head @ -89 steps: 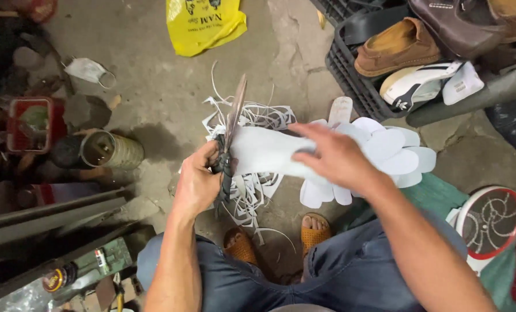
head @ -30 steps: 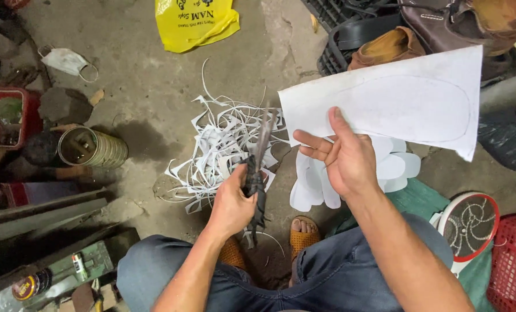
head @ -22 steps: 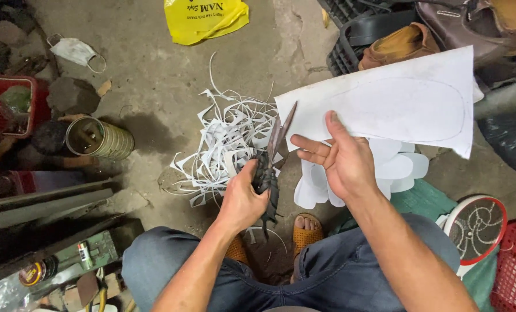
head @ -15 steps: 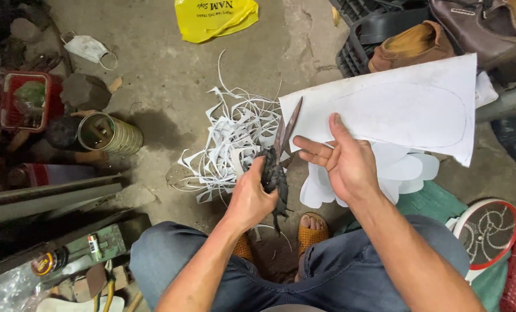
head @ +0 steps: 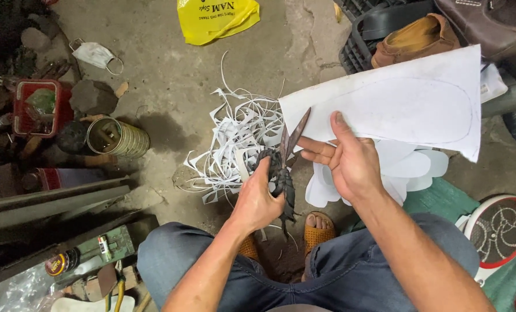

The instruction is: Cutting out shoe insole templates from a white sheet of material using scissors

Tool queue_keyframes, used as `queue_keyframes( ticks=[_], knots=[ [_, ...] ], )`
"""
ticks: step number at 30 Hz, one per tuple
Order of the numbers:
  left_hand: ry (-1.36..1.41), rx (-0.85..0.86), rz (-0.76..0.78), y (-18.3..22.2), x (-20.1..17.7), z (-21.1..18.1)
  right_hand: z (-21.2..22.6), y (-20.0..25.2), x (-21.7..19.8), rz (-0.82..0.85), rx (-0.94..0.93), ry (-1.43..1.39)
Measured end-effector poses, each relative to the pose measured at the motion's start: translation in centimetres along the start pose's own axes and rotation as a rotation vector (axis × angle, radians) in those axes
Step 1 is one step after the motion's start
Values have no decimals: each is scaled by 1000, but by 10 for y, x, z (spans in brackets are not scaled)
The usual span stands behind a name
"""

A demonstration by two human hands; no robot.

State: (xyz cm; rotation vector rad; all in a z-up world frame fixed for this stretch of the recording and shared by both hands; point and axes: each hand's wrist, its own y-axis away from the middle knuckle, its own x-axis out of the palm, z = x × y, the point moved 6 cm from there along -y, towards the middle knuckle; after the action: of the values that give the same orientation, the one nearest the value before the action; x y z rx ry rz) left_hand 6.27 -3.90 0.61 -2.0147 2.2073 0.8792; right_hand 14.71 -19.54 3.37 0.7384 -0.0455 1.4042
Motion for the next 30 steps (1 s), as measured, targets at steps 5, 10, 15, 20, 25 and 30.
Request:
queue_keyframes(
  ticks=[5,10,15,20,25,30],
  knots=[
    [25,-5,-37,-12,-4,17,-5,-1,-1,9,-22,3],
    [40,-2,-53,-11,-8,15,-20,-12,-12,21,-22,20],
    [48,34,-67,1,-3,4,-18,-12,-13,34,-15,57],
    [12,78,-82,-4,5,14,-11,-15,-17,35,-26,104],
    [-55,113,-83,-10,9,30,8,-13,-14,35,-53,187],
    [-108,152,-68,-13,13,41,8,-19,-23,79,-62,320]
  ],
)
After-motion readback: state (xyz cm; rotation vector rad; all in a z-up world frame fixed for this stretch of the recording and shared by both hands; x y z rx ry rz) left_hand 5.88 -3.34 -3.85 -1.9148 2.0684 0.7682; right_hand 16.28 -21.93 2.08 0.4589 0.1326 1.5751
